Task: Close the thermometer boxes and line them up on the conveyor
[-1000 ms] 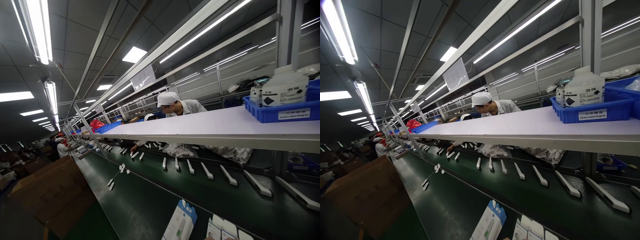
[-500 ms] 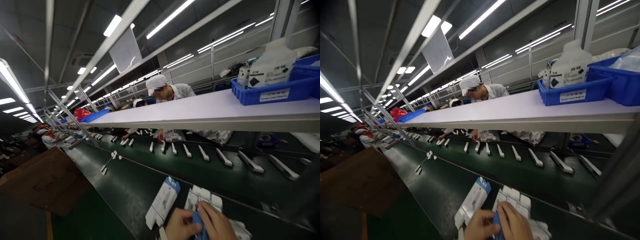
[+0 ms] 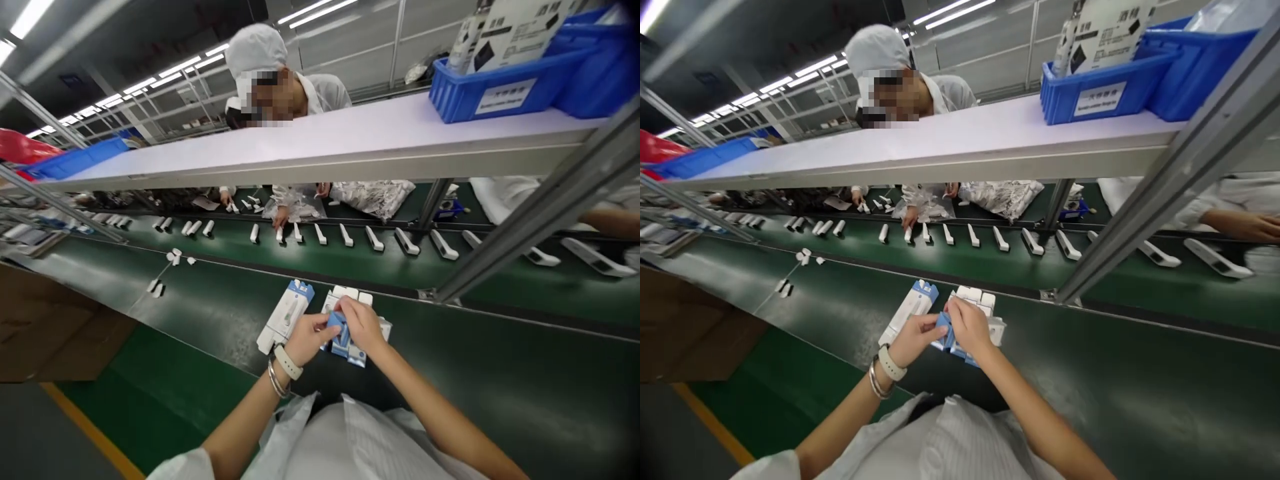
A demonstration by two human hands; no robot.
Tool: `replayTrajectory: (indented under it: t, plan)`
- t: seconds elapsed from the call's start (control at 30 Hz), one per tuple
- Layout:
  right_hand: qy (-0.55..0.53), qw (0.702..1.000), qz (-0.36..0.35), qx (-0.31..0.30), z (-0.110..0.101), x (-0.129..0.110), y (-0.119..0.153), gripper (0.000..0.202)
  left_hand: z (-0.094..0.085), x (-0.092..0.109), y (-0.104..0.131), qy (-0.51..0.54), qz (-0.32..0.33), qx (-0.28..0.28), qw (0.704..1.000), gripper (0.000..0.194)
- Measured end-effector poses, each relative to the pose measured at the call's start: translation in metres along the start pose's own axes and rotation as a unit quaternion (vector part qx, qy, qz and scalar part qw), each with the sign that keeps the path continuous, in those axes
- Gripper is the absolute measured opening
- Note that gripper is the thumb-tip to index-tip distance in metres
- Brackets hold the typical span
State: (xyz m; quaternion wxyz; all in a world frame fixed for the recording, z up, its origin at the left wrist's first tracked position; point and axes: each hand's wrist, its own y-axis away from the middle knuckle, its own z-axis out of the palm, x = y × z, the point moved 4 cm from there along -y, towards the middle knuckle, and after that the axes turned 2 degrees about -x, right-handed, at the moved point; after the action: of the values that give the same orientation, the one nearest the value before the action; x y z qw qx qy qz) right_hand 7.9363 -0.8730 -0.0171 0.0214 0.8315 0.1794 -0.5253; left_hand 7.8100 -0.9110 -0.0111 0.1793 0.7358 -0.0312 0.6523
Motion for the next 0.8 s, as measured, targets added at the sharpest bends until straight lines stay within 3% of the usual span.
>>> replayTrajectory:
  t: [0.37,0.53,0.63,0.73,0.8]
  plan:
    - [-0.216,0.975,-0.024,0.045,-0.001,0.002,0.010,0.037,0.006,0.025,0.016,-0.169,0.091,0.027,0.981,0.033]
    - [-0.211,0.973,-0.034,0.093,0.001,-0.002,0.018,0.036,0.009,0.025,0.023,-0.203,0.110,0.073,0.970,0.036]
    - [-0.198,0.973,-0.039,0.110,0.001,-0.003,0.021,0.036,0.007,0.027,0.024,-0.203,0.119,0.068,0.970,0.036]
    - [-0.177,0.979,-0.042,0.094,0.003,-0.007,0.021,0.037,0.003,0.028,0.025,-0.188,0.114,0.036,0.975,0.034]
    - [-0.131,0.990,-0.034,0.047,0.010,-0.013,0.020,0.036,-0.001,0.024,0.027,-0.195,0.096,0.023,0.976,0.041]
